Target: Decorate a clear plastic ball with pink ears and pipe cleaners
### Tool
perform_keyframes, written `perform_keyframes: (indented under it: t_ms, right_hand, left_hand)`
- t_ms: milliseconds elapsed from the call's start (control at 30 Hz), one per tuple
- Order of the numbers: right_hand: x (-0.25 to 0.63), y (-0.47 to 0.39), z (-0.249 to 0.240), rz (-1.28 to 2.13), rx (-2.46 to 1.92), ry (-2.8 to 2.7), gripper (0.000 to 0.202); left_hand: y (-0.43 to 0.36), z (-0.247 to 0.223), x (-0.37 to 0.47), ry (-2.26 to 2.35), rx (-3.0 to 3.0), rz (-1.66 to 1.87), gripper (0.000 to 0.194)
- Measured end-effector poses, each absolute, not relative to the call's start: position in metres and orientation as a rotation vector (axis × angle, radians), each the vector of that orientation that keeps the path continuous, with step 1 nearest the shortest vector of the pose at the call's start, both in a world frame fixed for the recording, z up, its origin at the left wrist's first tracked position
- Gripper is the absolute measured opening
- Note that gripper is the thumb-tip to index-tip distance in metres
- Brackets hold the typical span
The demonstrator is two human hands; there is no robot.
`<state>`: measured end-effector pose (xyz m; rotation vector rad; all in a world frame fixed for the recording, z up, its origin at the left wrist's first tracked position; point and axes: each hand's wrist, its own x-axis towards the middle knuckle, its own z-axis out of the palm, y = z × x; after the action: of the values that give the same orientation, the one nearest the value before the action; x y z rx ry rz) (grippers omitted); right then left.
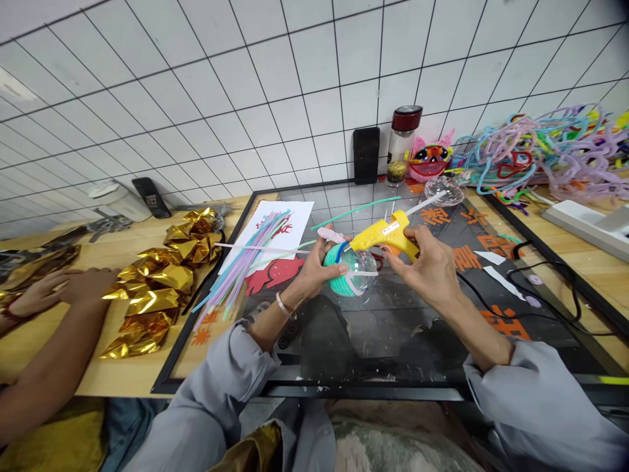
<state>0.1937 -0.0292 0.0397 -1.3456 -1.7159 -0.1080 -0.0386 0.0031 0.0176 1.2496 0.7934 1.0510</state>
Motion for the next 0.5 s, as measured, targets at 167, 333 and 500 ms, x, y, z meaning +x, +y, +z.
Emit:
perform_keyframes:
  t_ms: [167, 333, 500]
  right_hand:
    - [0.1937, -0.0281, 0.0383, -0.117, -1.352, -1.715, 0.035]
    - [0.1946, -0.0270, 0.0374, -0.113, -1.374, -1.696, 0.035]
    - [0.1959, -0.0275, 0.0396, -0.064, -1.362, -1.715, 0.033]
  left_hand:
    - [0.0021, 0.0190, -0.0382, 0.805, 1.258, 1.051, 0.127]
    - [0.0020, 0.0188, -0.0381, 0.809, 1.263, 1.053, 0.128]
    - [0.0026, 0.0168, -0.0378, 0.797, 1.266, 1.061, 0.127]
